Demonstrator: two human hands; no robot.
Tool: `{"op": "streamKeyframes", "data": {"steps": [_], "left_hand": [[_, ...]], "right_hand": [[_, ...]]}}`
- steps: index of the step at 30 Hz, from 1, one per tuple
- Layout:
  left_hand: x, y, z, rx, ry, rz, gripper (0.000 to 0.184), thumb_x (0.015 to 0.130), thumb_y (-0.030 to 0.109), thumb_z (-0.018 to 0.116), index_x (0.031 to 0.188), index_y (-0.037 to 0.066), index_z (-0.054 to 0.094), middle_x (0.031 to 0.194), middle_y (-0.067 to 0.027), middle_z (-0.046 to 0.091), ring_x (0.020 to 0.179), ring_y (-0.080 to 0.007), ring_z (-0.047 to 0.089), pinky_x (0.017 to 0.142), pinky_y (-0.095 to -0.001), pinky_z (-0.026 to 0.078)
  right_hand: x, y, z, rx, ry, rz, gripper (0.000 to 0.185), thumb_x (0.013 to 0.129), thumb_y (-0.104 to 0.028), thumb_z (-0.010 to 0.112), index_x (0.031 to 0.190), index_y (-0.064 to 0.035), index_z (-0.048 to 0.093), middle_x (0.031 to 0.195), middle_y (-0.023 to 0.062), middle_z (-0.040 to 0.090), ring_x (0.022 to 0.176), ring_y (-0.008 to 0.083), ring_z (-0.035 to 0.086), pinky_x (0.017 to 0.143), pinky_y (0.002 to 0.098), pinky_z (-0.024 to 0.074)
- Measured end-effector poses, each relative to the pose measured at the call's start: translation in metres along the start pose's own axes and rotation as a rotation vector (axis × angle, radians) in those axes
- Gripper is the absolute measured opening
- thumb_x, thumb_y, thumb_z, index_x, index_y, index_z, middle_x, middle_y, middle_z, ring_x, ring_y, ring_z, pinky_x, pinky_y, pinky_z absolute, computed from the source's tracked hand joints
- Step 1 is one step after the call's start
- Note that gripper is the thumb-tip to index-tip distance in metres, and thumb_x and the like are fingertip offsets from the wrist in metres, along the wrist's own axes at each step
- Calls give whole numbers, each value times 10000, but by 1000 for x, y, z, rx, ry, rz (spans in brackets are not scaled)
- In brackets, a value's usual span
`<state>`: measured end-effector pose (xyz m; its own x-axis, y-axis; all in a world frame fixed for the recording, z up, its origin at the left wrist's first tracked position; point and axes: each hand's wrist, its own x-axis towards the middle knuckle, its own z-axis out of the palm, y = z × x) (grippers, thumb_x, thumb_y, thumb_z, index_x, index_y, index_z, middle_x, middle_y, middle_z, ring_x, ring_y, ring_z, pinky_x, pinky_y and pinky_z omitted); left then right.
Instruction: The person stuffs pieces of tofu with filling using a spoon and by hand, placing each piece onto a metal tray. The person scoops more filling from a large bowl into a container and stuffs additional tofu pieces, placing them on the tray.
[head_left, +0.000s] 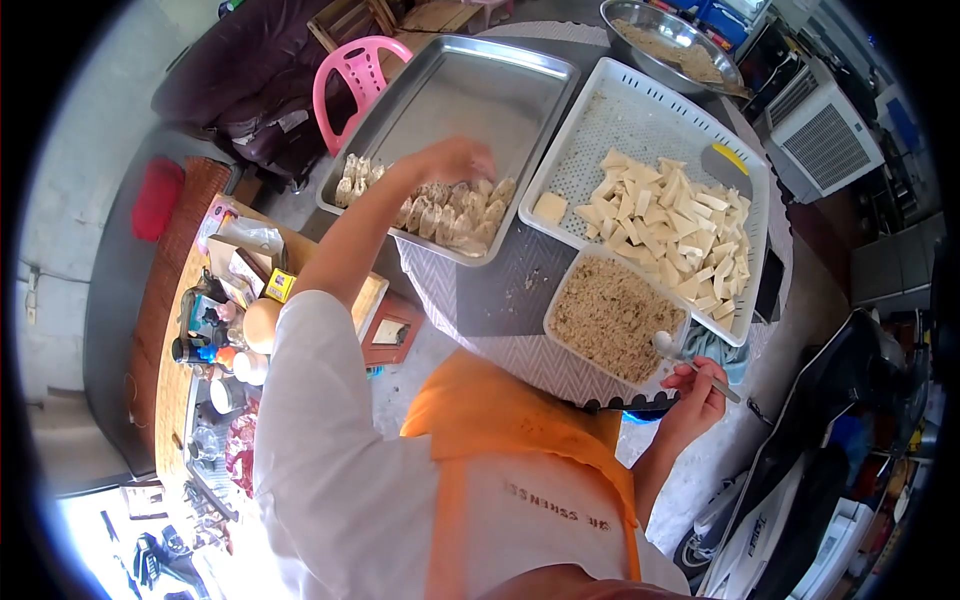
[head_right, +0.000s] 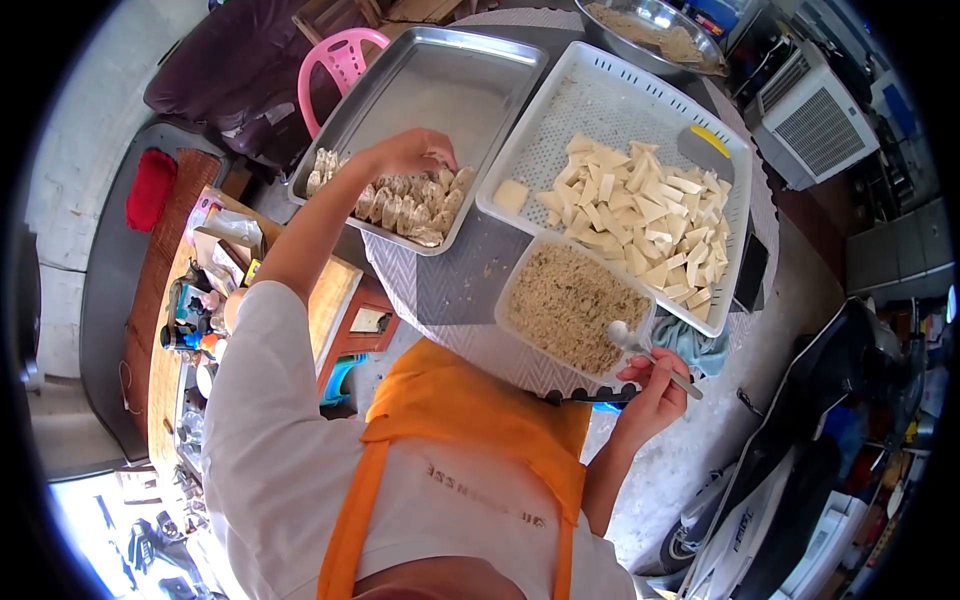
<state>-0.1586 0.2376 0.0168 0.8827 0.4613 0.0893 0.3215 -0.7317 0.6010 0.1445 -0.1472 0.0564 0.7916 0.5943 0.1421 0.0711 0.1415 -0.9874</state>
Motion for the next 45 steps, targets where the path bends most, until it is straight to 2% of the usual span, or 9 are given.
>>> {"op": "streamKeyframes", "data": {"steps": [7, 13, 16, 22, 31, 34, 37, 40, 45], "left_hand": [[-11, 4, -8, 77, -111, -244, 143, 789, 39, 622, 928, 34, 658, 874, -96, 622, 804, -221, 613, 711, -326, 470], [0, 1, 6, -38, -127, 2, 173, 775, 129, 644, 931, 54, 661, 858, -107, 617, 812, -254, 609, 710, -343, 469], [5, -3, 2, -12, -195, -46, 221, 782, 113, 634, 996, 58, 640, 873, -110, 617, 825, -257, 601, 736, -346, 469], [-6, -33, 0, -15, 20, -270, 190, 828, 53, 545, 1008, 55, 606, 951, -102, 568, 895, -242, 560, 775, -338, 453], [-2, -5, 4, 160, -48, -81, 171, 835, 117, 583, 998, 78, 617, 965, -78, 564, 894, -207, 554, 727, -305, 454], [3, -4, 4, -93, 6, -383, 199, 867, 137, 553, 1052, 75, 591, 997, -51, 606, 867, -160, 567, 700, -280, 467], [2, -8, 7, -744, 215, -373, 245, 896, 148, 521, 1130, 78, 543, 1017, -32, 626, 840, -118, 575, 691, -268, 484], [3, 43, 3, -1042, 385, -332, 278, 916, 167, 498, 1183, 87, 501, 985, -30, 615, 830, -116, 578, 692, -270, 490], [21, 114, 43, -1469, 360, -197, 257, 919, 234, 506, 1131, 89, 517, 897, -27, 585, 798, -116, 563, 611, -216, 450]], "right_hand": [[-3, 0, -5, -7, -12, -28, 211, 943, -155, 461, 919, 26, 567, 679, 99, 600, 477, 128, 537, 468, 245, 472], [-3, 1, -4, -16, -27, -32, 206, 943, -150, 461, 920, 25, 568, 677, 98, 598, 476, 127, 538, 467, 247, 471], [-3, -1, -5, -21, -21, -29, 202, 942, -148, 464, 921, 24, 568, 676, 97, 597, 475, 127, 537, 465, 246, 470], [-4, 3, -10, -9, 6, -19, 204, 943, -148, 462, 921, 28, 564, 678, 98, 591, 475, 129, 534, 460, 241, 469], [-4, 4, -6, -8, -10, -12, 204, 944, -144, 456, 920, 30, 560, 679, 98, 587, 477, 130, 531, 457, 239, 467], [-4, 6, -10, -13, 2, -10, 205, 944, -143, 455, 920, 30, 562, 679, 98, 588, 476, 129, 531, 459, 238, 467], [-4, 8, -14, -1, 20, -2, 206, 943, -146, 459, 921, 28, 565, 677, 97, 590, 476, 127, 531, 460, 236, 466], [-4, 9, -13, 20, 18, 13, 204, 941, -149, 467, 922, 26, 569, 678, 97, 594, 477, 125, 531, 461, 236, 466], [-6, 6, 1, 34, -31, 21, 201, 938, -153, 473, 921, 22, 570, 683, 97, 601, 480, 125, 534, 463, 244, 471]]}}
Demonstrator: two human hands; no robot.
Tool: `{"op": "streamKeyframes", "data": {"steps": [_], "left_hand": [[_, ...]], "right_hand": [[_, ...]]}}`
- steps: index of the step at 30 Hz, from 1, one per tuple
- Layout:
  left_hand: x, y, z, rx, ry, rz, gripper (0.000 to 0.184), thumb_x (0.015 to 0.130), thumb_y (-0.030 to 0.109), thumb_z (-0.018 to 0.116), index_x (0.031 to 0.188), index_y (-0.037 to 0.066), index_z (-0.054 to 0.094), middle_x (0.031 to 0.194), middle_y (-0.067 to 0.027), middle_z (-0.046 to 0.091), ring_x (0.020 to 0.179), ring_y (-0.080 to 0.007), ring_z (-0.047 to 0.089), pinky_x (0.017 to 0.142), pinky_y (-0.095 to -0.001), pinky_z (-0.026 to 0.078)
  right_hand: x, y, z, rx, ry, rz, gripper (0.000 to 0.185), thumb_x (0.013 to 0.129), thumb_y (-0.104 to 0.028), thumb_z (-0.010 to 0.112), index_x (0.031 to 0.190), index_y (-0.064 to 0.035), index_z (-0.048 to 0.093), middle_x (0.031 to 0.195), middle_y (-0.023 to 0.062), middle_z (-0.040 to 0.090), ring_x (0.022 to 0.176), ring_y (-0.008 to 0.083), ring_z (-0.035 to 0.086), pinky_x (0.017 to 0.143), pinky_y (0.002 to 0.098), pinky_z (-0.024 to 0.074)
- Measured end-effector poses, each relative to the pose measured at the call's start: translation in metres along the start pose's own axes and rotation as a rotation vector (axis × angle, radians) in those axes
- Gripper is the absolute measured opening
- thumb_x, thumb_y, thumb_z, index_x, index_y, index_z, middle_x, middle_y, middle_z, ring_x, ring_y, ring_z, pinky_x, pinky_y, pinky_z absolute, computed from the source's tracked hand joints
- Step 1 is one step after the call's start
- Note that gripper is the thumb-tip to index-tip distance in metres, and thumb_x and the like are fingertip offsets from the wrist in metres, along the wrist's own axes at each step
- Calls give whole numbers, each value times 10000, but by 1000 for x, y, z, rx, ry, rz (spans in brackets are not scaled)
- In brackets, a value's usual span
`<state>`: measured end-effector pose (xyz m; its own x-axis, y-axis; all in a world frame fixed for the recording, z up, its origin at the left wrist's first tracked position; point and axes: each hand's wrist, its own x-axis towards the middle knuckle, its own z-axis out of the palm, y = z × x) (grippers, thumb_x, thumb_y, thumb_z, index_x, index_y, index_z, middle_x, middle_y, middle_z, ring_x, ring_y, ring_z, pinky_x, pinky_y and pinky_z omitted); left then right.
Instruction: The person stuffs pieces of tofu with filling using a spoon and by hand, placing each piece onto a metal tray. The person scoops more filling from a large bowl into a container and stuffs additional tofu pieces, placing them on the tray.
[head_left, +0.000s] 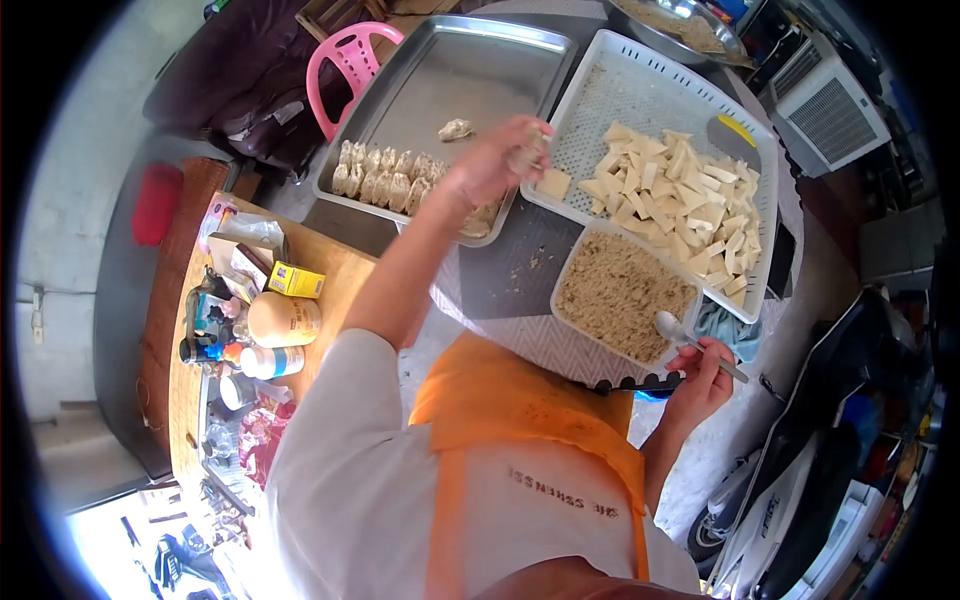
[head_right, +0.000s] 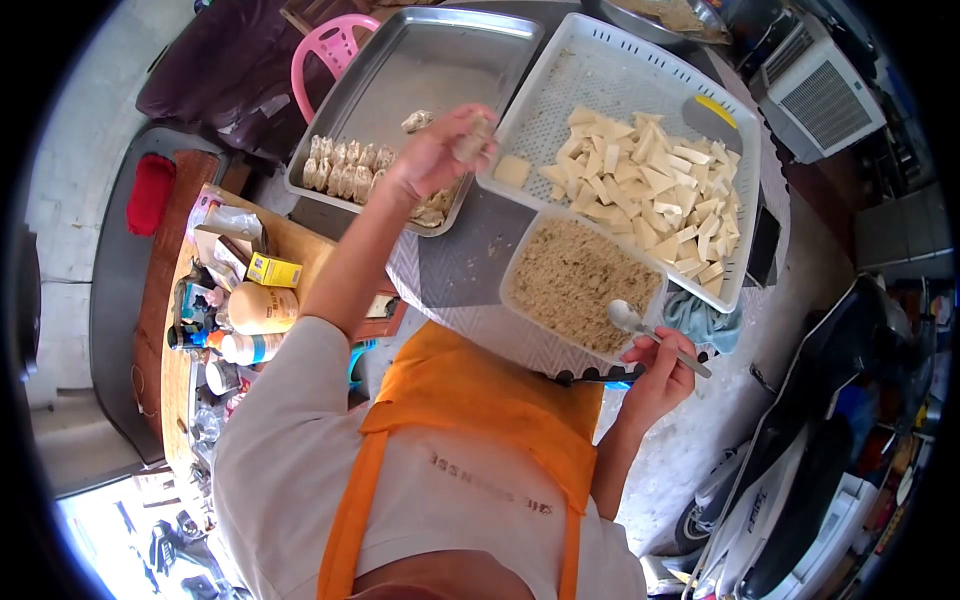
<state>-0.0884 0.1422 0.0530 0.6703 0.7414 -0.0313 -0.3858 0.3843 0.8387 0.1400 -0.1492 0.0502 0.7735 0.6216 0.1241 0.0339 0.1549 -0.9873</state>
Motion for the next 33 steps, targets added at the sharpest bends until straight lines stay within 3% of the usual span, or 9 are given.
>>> {"op": "streamKeyframes", "data": {"steps": [3, 6, 9, 13, 19, 28, 33], "left_hand": [[-6, -25, 52, -79, -38, -52, 203, 928, 262, 505, 1017, 81, 533, 774, 2, 521, 612, -76, 467, 438, -175, 323], [-11, -48, 90, -51, -94, -69, 194, 947, 265, 481, 941, 78, 531, 690, 32, 447, 490, -44, 333, 378, -185, 212], [-18, -56, 112, -121, -160, -142, 209, 965, 263, 452, 904, 73, 516, 647, 53, 394, 452, -23, 280, 374, -182, 200], [-18, -81, 127, -218, -58, -81, 308, 980, 313, 418, 804, 78, 510, 618, 23, 399, 448, -61, 310, 363, -208, 208], [-34, -84, 136, -336, -49, -272, 424, 977, 388, 393, 663, 103, 417, 525, 6, 353, 405, -77, 296, 325, -207, 197], [-37, -88, 148, -235, 22, -124, 464, 978, 395, 386, 607, 116, 379, 479, 15, 313, 361, -85, 264, 313, -228, 189], [-38, -78, 146, -320, 1, -235, 490, 980, 415, 360, 585, 129, 319, 470, 22, 275, 353, -80, 220, 310, -225, 170]], "right_hand": [[-2, -1, 4, 9, -20, 1, 203, 938, -154, 472, 918, 23, 570, 681, 98, 601, 478, 128, 534, 462, 247, 473], [-3, -3, 3, -1, -22, 4, 202, 939, -151, 468, 916, 22, 570, 676, 99, 598, 478, 129, 533, 463, 244, 472], [-4, -5, 1, -9, 3, -7, 201, 939, -147, 464, 915, 23, 568, 678, 102, 599, 477, 129, 532, 467, 241, 472], [-5, -3, -1, -7, 3, -1, 203, 940, -146, 462, 914, 26, 567, 680, 104, 599, 477, 130, 531, 466, 242, 471], [-5, -2, 7, 11, -19, 9, 208, 940, -152, 463, 917, 28, 566, 679, 105, 596, 481, 134, 537, 465, 244, 471], [-5, -7, 2, 1, -9, -12, 218, 946, -158, 461, 914, 31, 566, 677, 105, 597, 481, 134, 539, 466, 244, 474], [-4, -7, 5, 8, -20, -30, 215, 946, -153, 461, 916, 31, 567, 678, 103, 600, 485, 133, 543, 466, 242, 476]]}}
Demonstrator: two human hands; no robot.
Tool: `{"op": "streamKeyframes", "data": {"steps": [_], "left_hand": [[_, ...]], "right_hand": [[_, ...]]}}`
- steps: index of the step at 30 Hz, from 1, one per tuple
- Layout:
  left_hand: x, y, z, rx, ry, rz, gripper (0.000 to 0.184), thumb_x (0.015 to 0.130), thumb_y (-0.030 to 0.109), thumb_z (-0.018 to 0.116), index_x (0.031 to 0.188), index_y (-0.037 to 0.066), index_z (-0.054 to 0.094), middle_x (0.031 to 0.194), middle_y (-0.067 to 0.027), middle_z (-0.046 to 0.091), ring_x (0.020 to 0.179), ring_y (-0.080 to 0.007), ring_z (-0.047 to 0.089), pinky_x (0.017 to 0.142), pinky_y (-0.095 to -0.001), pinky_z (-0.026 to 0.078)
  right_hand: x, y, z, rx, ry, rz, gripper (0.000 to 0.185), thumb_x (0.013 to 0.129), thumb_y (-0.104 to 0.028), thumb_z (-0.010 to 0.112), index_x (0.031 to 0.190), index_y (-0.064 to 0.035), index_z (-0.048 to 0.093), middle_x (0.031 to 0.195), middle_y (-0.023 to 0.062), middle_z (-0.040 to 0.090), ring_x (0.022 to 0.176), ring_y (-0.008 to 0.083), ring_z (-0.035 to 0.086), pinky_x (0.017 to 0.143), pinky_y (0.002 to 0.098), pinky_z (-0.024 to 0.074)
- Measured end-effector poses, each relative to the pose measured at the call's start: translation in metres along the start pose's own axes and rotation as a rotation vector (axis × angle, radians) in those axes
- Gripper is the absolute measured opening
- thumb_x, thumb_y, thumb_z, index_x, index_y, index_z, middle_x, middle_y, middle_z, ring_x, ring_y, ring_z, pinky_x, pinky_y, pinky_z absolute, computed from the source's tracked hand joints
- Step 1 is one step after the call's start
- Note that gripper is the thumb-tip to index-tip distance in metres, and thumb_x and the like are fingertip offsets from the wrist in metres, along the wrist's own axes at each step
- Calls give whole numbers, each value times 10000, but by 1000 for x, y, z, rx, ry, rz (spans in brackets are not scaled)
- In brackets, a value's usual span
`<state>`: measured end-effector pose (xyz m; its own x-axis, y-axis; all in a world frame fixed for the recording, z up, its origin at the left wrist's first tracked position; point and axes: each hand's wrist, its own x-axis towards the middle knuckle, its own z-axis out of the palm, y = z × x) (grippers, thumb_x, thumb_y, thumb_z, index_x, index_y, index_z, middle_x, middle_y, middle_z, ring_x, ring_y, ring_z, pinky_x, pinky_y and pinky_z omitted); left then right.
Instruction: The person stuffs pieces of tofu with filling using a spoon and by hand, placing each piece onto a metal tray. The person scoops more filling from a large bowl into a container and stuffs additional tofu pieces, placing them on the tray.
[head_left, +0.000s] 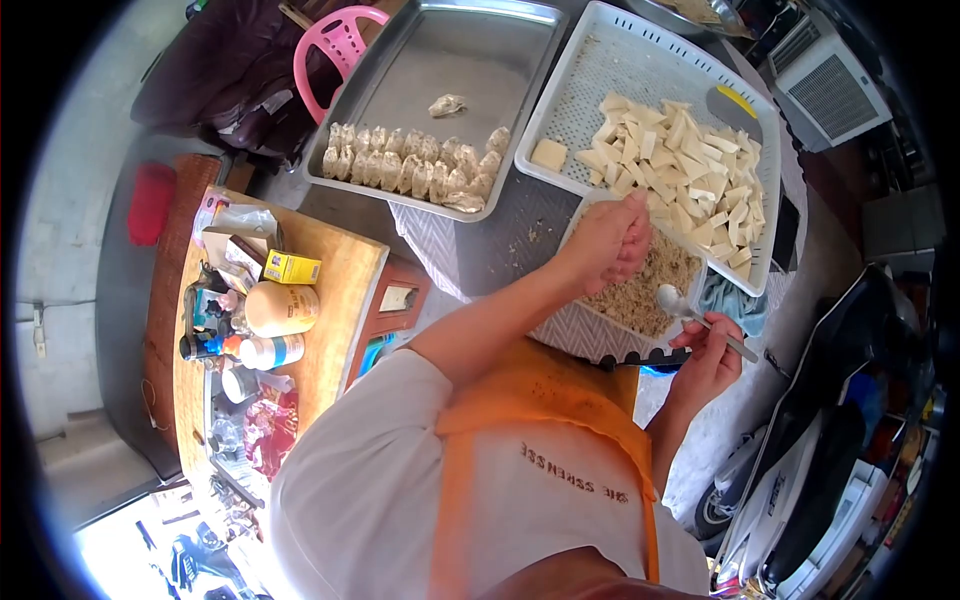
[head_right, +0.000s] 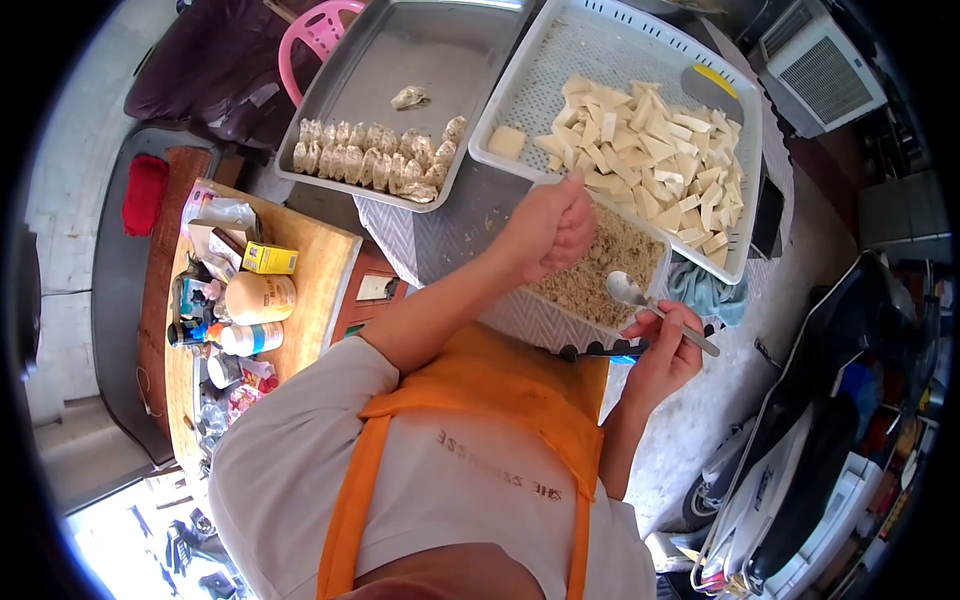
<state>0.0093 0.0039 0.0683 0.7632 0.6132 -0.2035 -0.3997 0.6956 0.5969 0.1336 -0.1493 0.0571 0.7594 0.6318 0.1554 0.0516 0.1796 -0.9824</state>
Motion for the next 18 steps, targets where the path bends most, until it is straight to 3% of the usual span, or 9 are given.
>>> {"op": "streamKeyframes", "data": {"steps": [10, 13, 16, 18], "left_hand": [[-1, -2, -5, -113, -74, -10, 488, 997, 363, 310, 562, 142, 286, 444, 28, 237, 344, -76, 202, 297, -236, 149], [8, -6, -21, -279, -235, 52, 421, 993, 344, 313, 668, 112, 449, 547, -24, 412, 434, -121, 398, 380, -241, 349], [12, -1, 3, -187, 76, 44, 354, 986, 326, 333, 995, 36, 536, 832, -102, 555, 720, -192, 572, 655, -293, 504], [9, -5, 8, -105, 32, 87, 313, 972, 275, 387, 1119, 18, 489, 933, -106, 555, 844, -214, 572, 762, -332, 494]], "right_hand": [[-2, -2, 0, -7, 11, 1, 203, 942, -146, 466, 915, 27, 568, 684, 103, 604, 484, 132, 545, 464, 239, 475], [-3, -1, -1, -3, 8, 11, 194, 940, -136, 467, 915, 27, 568, 684, 101, 603, 485, 135, 547, 468, 236, 473], [-2, 1, -5, -5, 19, 37, 177, 940, -116, 466, 915, 25, 569, 686, 102, 605, 492, 140, 553, 481, 237, 466], [-2, 1, -5, 17, -4, 24, 171, 941, -102, 460, 912, 26, 571, 685, 102, 606, 496, 136, 555, 491, 235, 460]]}}
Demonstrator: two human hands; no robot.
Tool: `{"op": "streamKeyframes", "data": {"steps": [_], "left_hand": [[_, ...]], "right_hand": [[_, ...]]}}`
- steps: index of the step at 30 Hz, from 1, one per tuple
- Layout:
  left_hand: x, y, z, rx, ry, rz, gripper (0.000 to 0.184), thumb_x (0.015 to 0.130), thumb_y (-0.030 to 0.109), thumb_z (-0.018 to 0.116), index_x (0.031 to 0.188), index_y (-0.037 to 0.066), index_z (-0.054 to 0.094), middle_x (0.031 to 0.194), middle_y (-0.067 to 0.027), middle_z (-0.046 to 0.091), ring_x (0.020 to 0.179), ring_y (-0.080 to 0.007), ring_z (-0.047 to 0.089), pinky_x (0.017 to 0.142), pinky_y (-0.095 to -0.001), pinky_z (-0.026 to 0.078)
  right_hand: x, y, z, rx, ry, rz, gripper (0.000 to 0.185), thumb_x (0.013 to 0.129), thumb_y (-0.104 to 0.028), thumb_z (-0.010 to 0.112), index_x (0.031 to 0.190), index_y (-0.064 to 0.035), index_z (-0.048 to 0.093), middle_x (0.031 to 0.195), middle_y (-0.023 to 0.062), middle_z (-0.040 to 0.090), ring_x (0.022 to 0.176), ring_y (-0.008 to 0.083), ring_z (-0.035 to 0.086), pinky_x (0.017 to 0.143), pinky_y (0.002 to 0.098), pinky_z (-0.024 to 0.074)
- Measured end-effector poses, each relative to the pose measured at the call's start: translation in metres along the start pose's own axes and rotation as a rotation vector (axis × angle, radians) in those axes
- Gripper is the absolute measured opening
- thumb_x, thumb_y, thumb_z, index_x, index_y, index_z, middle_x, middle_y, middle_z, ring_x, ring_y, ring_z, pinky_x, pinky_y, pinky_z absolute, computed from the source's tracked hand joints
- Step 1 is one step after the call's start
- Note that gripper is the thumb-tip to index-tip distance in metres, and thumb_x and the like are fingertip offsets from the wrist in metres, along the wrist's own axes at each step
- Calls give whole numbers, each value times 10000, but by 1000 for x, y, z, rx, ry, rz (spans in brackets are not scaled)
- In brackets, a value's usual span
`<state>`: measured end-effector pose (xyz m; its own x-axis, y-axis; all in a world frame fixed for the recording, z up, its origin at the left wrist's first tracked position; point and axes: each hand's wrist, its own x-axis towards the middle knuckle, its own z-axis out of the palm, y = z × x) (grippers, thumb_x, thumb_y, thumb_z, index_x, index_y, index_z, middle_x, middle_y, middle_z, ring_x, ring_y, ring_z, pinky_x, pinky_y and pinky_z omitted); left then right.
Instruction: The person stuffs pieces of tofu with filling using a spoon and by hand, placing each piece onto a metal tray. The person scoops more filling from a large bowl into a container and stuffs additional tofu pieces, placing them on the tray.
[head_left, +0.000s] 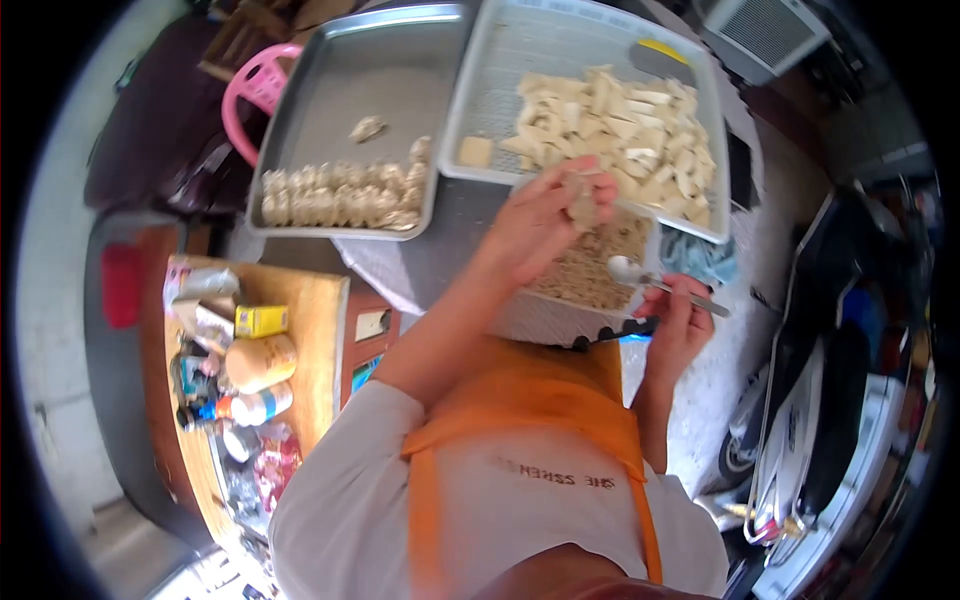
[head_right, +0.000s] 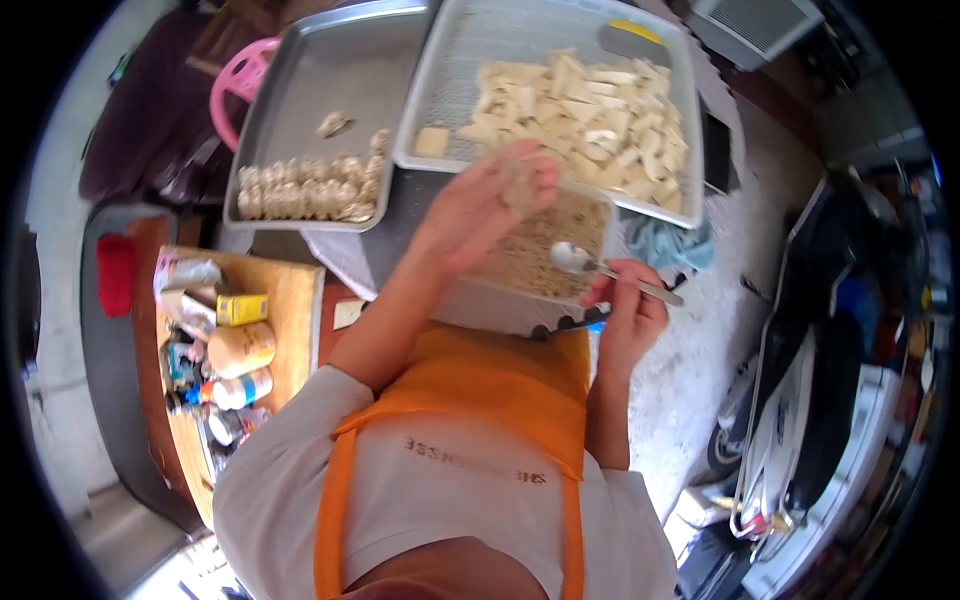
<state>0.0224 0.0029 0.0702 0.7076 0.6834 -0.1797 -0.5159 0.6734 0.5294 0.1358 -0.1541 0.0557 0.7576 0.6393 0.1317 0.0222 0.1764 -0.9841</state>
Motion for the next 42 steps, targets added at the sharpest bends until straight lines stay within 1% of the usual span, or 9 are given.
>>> {"op": "streamKeyframes", "data": {"steps": [3, 6, 9, 12, 21, 27, 30, 33, 42], "left_hand": [[-3, 7, -10, 65, -85, 48, 403, 950, 242, 475, 1277, 12, 427, 1055, -97, 551, 932, -211, 571, 819, -332, 496], [-1, 4, -11, -201, 68, -108, 302, 967, 315, 438, 1089, 53, 525, 883, -50, 548, 700, -146, 539, 635, -245, 490], [6, -1, -31, -470, -435, -277, 335, 979, 378, 385, 825, 99, 488, 690, -3, 451, 513, -101, 388, 477, -203, 397], [-5, 8, -22, -149, -261, -246, 401, 987, 391, 348, 685, 128, 343, 595, 26, 324, 444, -91, 269, 405, -214, 321], [-12, 2, 0, 202, -138, 61, 331, 975, 209, 396, 1227, 15, 489, 941, -66, 558, 825, -169, 533, 763, -311, 450], [-13, 0, -7, -26, 32, -164, 282, 961, 179, 436, 1191, 30, 505, 843, -19, 536, 677, -119, 500, 581, -231, 425], [-12, 0, -18, -69, -213, -165, 259, 961, 216, 443, 1139, 47, 526, 729, 14, 465, 554, -76, 407, 450, -184, 319], [-16, -2, 3, 65, 29, -76, 199, 966, 229, 424, 1012, 72, 537, 638, 31, 370, 481, -57, 304, 390, -179, 228], [-9, -7, -33, -107, -394, -102, 258, 987, 294, 374, 943, 74, 500, 716, -12, 449, 570, -89, 417, 470, -193, 356]], "right_hand": [[0, -2, 0, 14, -6, 15, 167, 939, -83, 458, 914, 33, 575, 677, 100, 608, 499, 128, 556, 499, 227, 457], [0, -2, -1, 28, -8, 10, 167, 938, -81, 458, 919, 36, 576, 675, 102, 609, 499, 128, 559, 497, 225, 455], [-1, -3, -1, 14, -2, 15, 170, 940, -81, 455, 921, 37, 576, 676, 103, 609, 499, 127, 561, 495, 224, 454], [-1, -2, -2, 20, -4, 19, 174, 942, -86, 456, 921, 37, 577, 676, 101, 609, 497, 127, 560, 495, 224, 453], [-1, 2, -2, 32, -27, 13, 167, 947, -93, 456, 932, 29, 569, 683, 98, 608, 495, 128, 556, 494, 224, 452], [-2, -2, -1, 33, -11, 21, 171, 947, -92, 452, 933, 34, 567, 681, 103, 609, 492, 129, 555, 490, 229, 458], [-2, -2, -1, 21, -6, 24, 173, 947, -94, 454, 932, 35, 567, 679, 106, 610, 490, 130, 553, 488, 228, 457], [-2, -2, 0, 34, -10, 18, 173, 947, -95, 456, 929, 36, 568, 675, 106, 610, 487, 128, 552, 485, 229, 457], [-2, 0, -1, 58, -15, 4, 162, 943, -100, 473, 925, 28, 570, 661, 96, 606, 487, 119, 549, 490, 224, 456]]}}
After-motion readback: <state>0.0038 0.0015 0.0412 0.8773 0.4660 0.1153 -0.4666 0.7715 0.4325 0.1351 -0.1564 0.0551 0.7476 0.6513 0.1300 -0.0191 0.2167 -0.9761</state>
